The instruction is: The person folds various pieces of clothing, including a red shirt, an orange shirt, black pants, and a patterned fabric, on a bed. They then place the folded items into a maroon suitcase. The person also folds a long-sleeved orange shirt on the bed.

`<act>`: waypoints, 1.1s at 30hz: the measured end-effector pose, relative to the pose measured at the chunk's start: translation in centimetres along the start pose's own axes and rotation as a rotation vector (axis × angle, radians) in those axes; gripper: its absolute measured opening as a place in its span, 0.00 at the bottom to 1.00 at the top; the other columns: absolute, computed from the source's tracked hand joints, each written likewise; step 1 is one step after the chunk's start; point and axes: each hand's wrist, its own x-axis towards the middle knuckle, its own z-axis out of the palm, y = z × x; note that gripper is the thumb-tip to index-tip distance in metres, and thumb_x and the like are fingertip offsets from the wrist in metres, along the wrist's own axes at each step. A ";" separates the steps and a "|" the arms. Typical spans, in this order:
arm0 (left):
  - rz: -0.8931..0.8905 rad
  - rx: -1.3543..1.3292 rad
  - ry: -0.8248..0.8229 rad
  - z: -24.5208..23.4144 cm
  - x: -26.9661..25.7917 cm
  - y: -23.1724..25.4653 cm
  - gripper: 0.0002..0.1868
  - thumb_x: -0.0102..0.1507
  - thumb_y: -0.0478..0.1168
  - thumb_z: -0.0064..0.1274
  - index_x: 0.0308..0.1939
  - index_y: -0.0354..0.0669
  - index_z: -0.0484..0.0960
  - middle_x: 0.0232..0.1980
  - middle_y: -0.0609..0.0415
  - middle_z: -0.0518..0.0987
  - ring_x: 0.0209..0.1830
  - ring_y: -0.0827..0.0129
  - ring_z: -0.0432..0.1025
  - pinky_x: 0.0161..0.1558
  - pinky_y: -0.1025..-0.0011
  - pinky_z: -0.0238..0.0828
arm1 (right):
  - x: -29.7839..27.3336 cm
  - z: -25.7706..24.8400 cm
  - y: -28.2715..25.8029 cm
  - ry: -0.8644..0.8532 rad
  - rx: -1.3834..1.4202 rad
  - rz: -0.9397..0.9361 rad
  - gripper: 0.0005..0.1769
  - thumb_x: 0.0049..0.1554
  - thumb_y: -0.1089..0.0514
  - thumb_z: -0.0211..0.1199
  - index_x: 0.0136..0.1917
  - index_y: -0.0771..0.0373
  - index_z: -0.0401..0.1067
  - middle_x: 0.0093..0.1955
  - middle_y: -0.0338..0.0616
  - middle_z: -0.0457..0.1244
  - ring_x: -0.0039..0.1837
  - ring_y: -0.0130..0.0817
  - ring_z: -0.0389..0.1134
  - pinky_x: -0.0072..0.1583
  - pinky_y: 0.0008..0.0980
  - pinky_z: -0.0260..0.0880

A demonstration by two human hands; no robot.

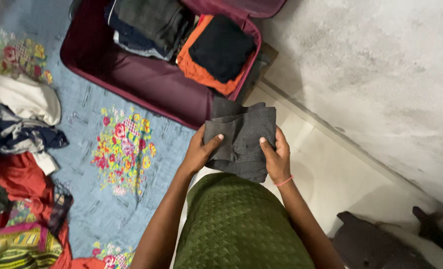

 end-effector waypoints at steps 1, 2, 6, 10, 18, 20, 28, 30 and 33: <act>-0.003 -0.009 0.002 -0.1 1.3 0.2 0.28 0.65 0.44 0.55 0.66 0.35 0.71 0.57 0.49 0.80 0.57 0.67 0.74 0.59 0.68 0.71 | 1.4 -0.1 -0.1 -0.007 -0.010 -0.005 0.28 0.66 0.62 0.55 0.76 0.72 0.57 0.69 0.50 0.64 0.68 0.34 0.66 0.69 0.35 0.68; -0.010 -0.018 0.002 -0.2 2.5 0.3 0.27 0.65 0.44 0.55 0.65 0.34 0.71 0.57 0.49 0.80 0.57 0.67 0.74 0.59 0.68 0.71 | 2.5 -0.2 -0.3 -0.012 -0.021 -0.006 0.28 0.66 0.62 0.55 0.77 0.72 0.57 0.69 0.50 0.63 0.69 0.35 0.66 0.69 0.36 0.68; 0.004 0.055 0.033 -1.1 7.5 1.6 0.24 0.66 0.44 0.56 0.62 0.33 0.75 0.56 0.48 0.81 0.55 0.67 0.74 0.58 0.67 0.71 | 7.7 -0.5 -1.4 -0.069 -0.170 0.072 0.32 0.64 0.62 0.56 0.79 0.70 0.54 0.71 0.51 0.62 0.70 0.38 0.65 0.69 0.36 0.67; -0.016 0.167 0.068 -1.7 12.6 4.1 0.25 0.64 0.46 0.57 0.61 0.35 0.76 0.53 0.46 0.83 0.52 0.65 0.77 0.56 0.66 0.72 | 13.3 -0.7 -2.2 -0.171 -0.398 0.067 0.36 0.62 0.62 0.59 0.79 0.69 0.52 0.73 0.54 0.61 0.73 0.41 0.63 0.71 0.38 0.62; -0.005 0.542 0.068 -4.9 22.7 8.2 0.29 0.62 0.50 0.60 0.61 0.35 0.76 0.52 0.40 0.84 0.54 0.54 0.80 0.54 0.62 0.73 | 23.7 1.3 -0.1 -0.206 -0.480 0.271 0.44 0.59 0.59 0.63 0.82 0.61 0.45 0.75 0.50 0.58 0.74 0.38 0.61 0.71 0.37 0.62; -0.015 0.546 0.048 -5.7 24.1 8.6 0.32 0.61 0.50 0.59 0.66 0.38 0.73 0.56 0.39 0.82 0.58 0.53 0.78 0.58 0.62 0.71 | 25.9 1.9 0.8 -0.154 -0.250 0.329 0.45 0.59 0.61 0.62 0.83 0.59 0.43 0.79 0.49 0.55 0.76 0.39 0.58 0.72 0.38 0.62; 0.263 0.933 0.310 -7.1 28.9 7.2 0.44 0.59 0.44 0.61 0.76 0.43 0.61 0.77 0.34 0.61 0.75 0.39 0.56 0.73 0.47 0.53 | 28.8 1.6 3.3 -0.055 -0.032 0.568 0.55 0.56 0.65 0.59 0.84 0.52 0.28 0.80 0.51 0.49 0.77 0.44 0.56 0.72 0.39 0.60; 0.281 1.001 0.363 -6.8 28.5 6.7 0.40 0.60 0.42 0.60 0.76 0.45 0.63 0.80 0.35 0.58 0.79 0.37 0.53 0.76 0.44 0.50 | 27.1 1.9 2.8 -0.119 -0.249 0.351 0.54 0.57 0.64 0.61 0.84 0.57 0.30 0.82 0.55 0.47 0.80 0.46 0.53 0.73 0.39 0.59; 0.305 0.969 0.337 -5.0 27.3 6.4 0.41 0.58 0.41 0.60 0.76 0.47 0.65 0.80 0.33 0.54 0.80 0.35 0.49 0.76 0.45 0.48 | 27.5 3.0 0.9 -0.207 -0.708 -0.009 0.53 0.56 0.63 0.64 0.84 0.61 0.35 0.83 0.61 0.44 0.84 0.53 0.48 0.77 0.42 0.56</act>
